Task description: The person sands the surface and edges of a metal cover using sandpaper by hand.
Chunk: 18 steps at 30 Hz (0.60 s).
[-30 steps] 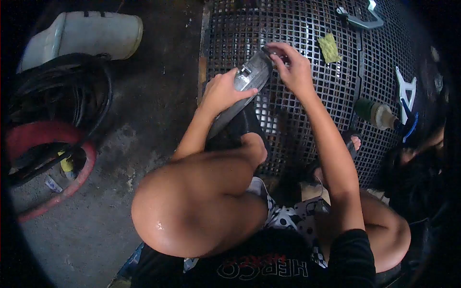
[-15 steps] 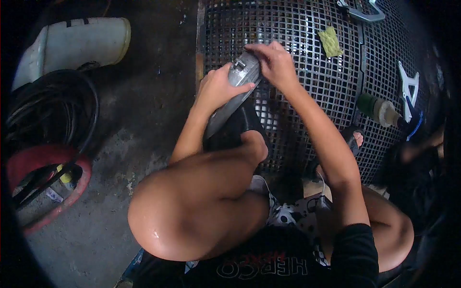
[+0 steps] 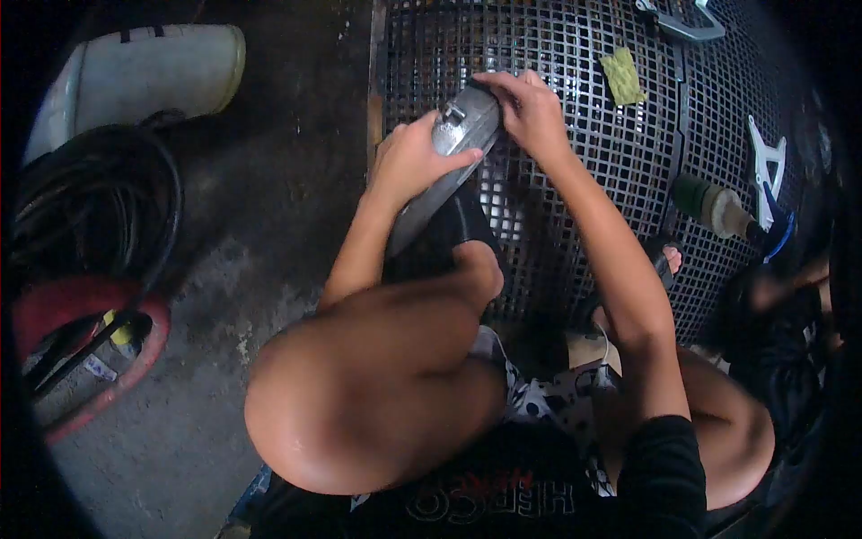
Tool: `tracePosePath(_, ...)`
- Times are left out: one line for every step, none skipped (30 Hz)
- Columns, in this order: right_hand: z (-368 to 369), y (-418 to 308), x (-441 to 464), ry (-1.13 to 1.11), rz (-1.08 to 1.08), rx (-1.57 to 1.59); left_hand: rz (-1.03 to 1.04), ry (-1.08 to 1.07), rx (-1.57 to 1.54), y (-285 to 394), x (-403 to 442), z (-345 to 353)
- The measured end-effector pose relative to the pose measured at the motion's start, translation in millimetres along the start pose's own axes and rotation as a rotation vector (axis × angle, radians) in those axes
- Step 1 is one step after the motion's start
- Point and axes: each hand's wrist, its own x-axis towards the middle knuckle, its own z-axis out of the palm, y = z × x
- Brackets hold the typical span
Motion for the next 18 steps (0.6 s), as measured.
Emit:
tracePosePath(-0.1, -7.8, -6.2, -0.004, 0.002, 0.002, -0.012, 0.013, 0.005, -2.0, -0.3, 0.9)
tracePosePath(0.2, -17.5, -13.9, -0.033, -0.053, 0.068, -0.012, 0.022, 0.005, -3.8, 2.2, 0.0)
tracePosePath(-0.6, -26.7, -18.0, -0.066, -0.101, 0.136, 0.004, 0.015, 0.002, -5.7, 1.7, -0.2)
tracePosePath(-1.2, -21.8, -20.7, -0.050, -0.083, 0.175, 0.018, 0.000, -0.002, -7.3, -1.4, 1.0)
tracePosePath(-6.6, -13.5, -17.2, -0.101, -0.043, 0.107, 0.014, -0.008, -0.002, -8.2, -5.8, 3.8)
tracePosePath(-6.7, 1.5, -15.0, -0.067, -0.031, 0.059, 0.027, 0.003, -0.013, -7.2, -5.2, 5.1)
tracePosePath(-10.1, 10.4, -9.8, -0.028, -0.027, 0.009, 0.045, 0.020, -0.024, -2.6, -1.9, 3.5)
tracePosePath(-15.5, 18.7, -10.6, -0.067, 0.040, -0.039, 0.045, 0.020, -0.024, 0.7, -3.6, 3.1)
tracePosePath(-17.9, 16.7, -9.1, -0.070, 0.039, -0.036, 0.018, 0.010, -0.030, 1.5, -6.4, 3.0)
tracePosePath(-19.5, 15.2, -5.1, -0.003, -0.045, 0.030, -0.005, 0.005, -0.035, 2.0, -5.2, 1.2)
tracePosePath(-21.4, 13.3, -3.5, 0.061, -0.125, 0.096, -0.008, 0.007, -0.035, 2.0, -3.1, -0.6)
tracePosePath(-31.0, 4.2, -1.2, -0.059, -0.079, 0.124, -0.017, -0.033, -0.020, 1.6, -2.8, -0.3)
tracePosePath(-27.4, 5.2, -4.2, -0.063, -0.071, 0.126, -0.021, -0.074, -0.005, 1.4, -3.7, 1.1)
tracePosePath(-22.5, 8.5, -3.5, -0.105, -0.145, 0.099, -0.019, -0.079, -0.006, 0.1, -4.0, 2.9)
tracePosePath(-19.4, 10.1, -0.9, -0.142, -0.225, 0.070, -0.013, -0.060, 0.009, 0.0, -3.4, 2.9)
tracePosePath(-16.8, 10.6, -0.3, -0.153, -0.220, 0.087, -0.009, -0.040, 0.026, 0.0, -2.5, 2.4)
tracePosePath(-16.7, 12.1, -1.5, -0.153, -0.220, 0.086, -0.009, -0.041, 0.025, -1.0, -2.5, 2.6)
tracePosePath(-18.7, 9.8, -1.7, -0.164, -0.206, 0.119, 0.007, -0.030, 0.004, -1.4, -3.1, 2.3)
